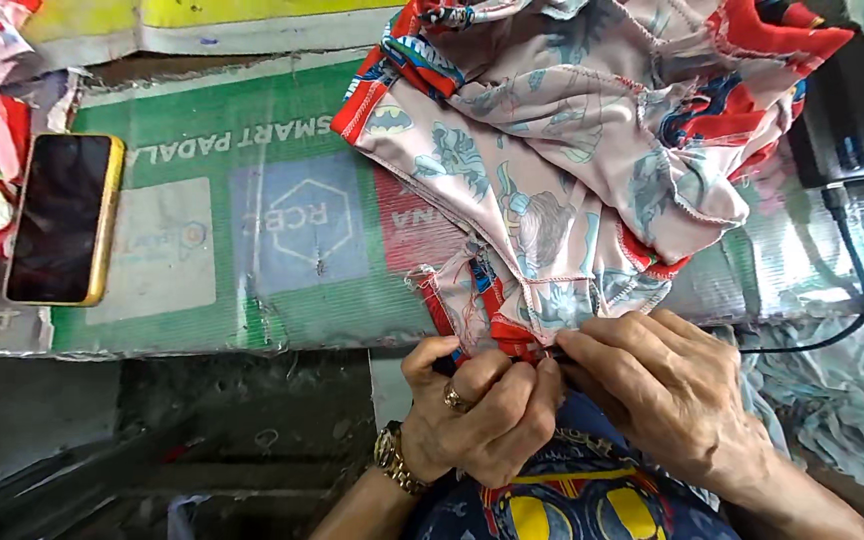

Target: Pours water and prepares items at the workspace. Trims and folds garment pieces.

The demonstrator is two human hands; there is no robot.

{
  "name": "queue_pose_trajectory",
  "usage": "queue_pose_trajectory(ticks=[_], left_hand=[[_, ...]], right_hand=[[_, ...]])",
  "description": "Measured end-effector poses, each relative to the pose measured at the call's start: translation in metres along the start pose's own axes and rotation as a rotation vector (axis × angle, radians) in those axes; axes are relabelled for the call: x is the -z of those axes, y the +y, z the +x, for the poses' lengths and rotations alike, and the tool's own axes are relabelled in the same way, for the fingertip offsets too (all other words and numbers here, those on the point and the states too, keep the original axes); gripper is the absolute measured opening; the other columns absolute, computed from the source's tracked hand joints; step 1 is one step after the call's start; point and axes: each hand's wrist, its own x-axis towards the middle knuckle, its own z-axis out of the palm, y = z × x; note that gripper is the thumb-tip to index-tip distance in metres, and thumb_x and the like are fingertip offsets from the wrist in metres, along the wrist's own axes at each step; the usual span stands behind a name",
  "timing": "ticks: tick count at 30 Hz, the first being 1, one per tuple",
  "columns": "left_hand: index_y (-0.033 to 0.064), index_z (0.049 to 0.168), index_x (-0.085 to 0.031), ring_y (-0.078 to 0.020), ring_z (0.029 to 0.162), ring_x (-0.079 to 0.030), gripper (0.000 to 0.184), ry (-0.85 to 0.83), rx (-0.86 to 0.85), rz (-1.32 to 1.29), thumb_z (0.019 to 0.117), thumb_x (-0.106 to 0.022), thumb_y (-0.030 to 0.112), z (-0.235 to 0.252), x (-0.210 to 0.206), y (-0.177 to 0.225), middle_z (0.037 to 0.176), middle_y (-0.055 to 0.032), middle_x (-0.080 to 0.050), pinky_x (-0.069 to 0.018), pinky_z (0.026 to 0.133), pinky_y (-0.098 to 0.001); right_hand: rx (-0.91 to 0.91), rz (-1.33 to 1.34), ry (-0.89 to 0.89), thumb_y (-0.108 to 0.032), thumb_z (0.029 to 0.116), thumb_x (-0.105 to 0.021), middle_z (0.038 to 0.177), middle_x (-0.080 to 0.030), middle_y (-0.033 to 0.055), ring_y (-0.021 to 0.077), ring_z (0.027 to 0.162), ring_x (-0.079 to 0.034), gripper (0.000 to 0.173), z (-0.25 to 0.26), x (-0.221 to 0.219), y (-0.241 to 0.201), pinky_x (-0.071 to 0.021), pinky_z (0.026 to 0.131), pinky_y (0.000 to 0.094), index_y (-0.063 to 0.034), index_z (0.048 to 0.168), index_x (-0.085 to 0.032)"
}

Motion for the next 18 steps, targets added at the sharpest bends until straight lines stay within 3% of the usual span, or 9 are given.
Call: queue_pose_trajectory(ticks=[9, 11, 13, 14, 16, 17, 18], left_hand=[[0.0153, 0.105, -0.064, -0.013, 0.095, -0.055, 0.013, 0.004, 0.019, -0.03, 0.1031, -0.053, 0.021, 0.003, -0.006, 0.002, 0.094, 0.0005, -0.06, -0.0284, 0.109, -0.0379], [0.0153, 0.104, -0.064, -0.0132, 0.096, -0.055, 0.01, -0.034, 0.029, -0.06, 0.1024, -0.056, 0.021, 0.002, 0.003, 0.003, 0.093, 0.0003, -0.059, -0.0297, 0.109, -0.0379], [0.0168, 0.103, -0.063, -0.0125, 0.096, -0.057, 0.008, -0.2, 0.063, -0.116, 0.1031, -0.057, 0.023, 0.001, 0.028, -0.001, 0.093, 0.0008, -0.059, -0.0348, 0.107, -0.0358], [0.0178, 0.098, -0.063, -0.0128, 0.09, -0.06, 0.012, -0.341, 0.094, -0.147, 0.1044, -0.056, 0.026, -0.001, 0.044, -0.006, 0.088, 0.0013, -0.061, -0.0401, 0.101, -0.0351], [0.0174, 0.084, -0.068, -0.0154, 0.07, -0.065, 0.035, -0.645, 0.175, -0.128, 0.1056, -0.051, 0.039, -0.004, 0.075, -0.023, 0.073, 0.0012, -0.066, -0.0522, 0.076, -0.0361], [0.0153, 0.08, -0.069, -0.0183, 0.063, -0.066, 0.044, -0.719, 0.225, -0.061, 0.1054, -0.048, 0.044, -0.005, 0.084, -0.031, 0.069, -0.0006, -0.066, -0.0547, 0.063, -0.0384], [0.0129, 0.079, -0.068, -0.0217, 0.06, -0.065, 0.048, -0.714, 0.273, 0.021, 0.1061, -0.045, 0.046, -0.004, 0.089, -0.036, 0.067, -0.0034, -0.065, -0.0528, 0.058, -0.0412]], right_hand=[[-0.006, 0.056, 0.066, -0.014, 0.1032, -0.057, 0.09, -0.072, 0.0102, 0.0206, 0.072, -0.063, 0.014, 0.002, -0.013, 0.002, -0.0443, 0.059, 0.0322, -0.0079, 0.108, -0.069], [0.005, 0.065, 0.0, -0.016, 0.104, -0.057, 0.089, -0.071, 0.0104, 0.022, 0.072, -0.065, 0.015, 0.001, -0.008, 0.0, -0.0461, 0.058, 0.0333, -0.0075, 0.106, -0.07], [0.062, 0.102, -0.17, -0.017, 0.1046, -0.055, 0.083, -0.067, 0.0093, 0.0234, 0.066, -0.062, 0.017, -0.004, 0.005, -0.001, -0.0458, 0.051, 0.0353, -0.0074, 0.1, -0.068], [0.105, 0.146, -0.271, -0.018, 0.1042, -0.053, 0.08, -0.063, 0.0071, 0.0221, 0.063, -0.06, 0.017, -0.007, 0.012, 0.0, -0.044, 0.048, 0.0346, -0.0096, 0.096, -0.065], [0.157, 0.343, -0.416, -0.026, 0.1033, -0.054, 0.081, -0.061, 0.0031, 0.0177, 0.063, -0.059, 0.017, -0.011, 0.023, 0.007, -0.0442, 0.048, 0.0313, -0.0136, 0.097, -0.064], [0.139, 0.462, -0.41, -0.031, 0.1025, -0.058, 0.083, -0.063, 0.003, 0.0158, 0.067, -0.061, 0.019, -0.01, 0.026, 0.011, -0.0463, 0.052, 0.0297, -0.0134, 0.102, -0.065], [0.094, 0.538, -0.354, -0.036, 0.1009, -0.062, 0.087, -0.065, 0.0035, 0.0136, 0.071, -0.062, 0.024, -0.008, 0.026, 0.013, -0.0488, 0.057, 0.0279, -0.0127, 0.107, -0.066]])
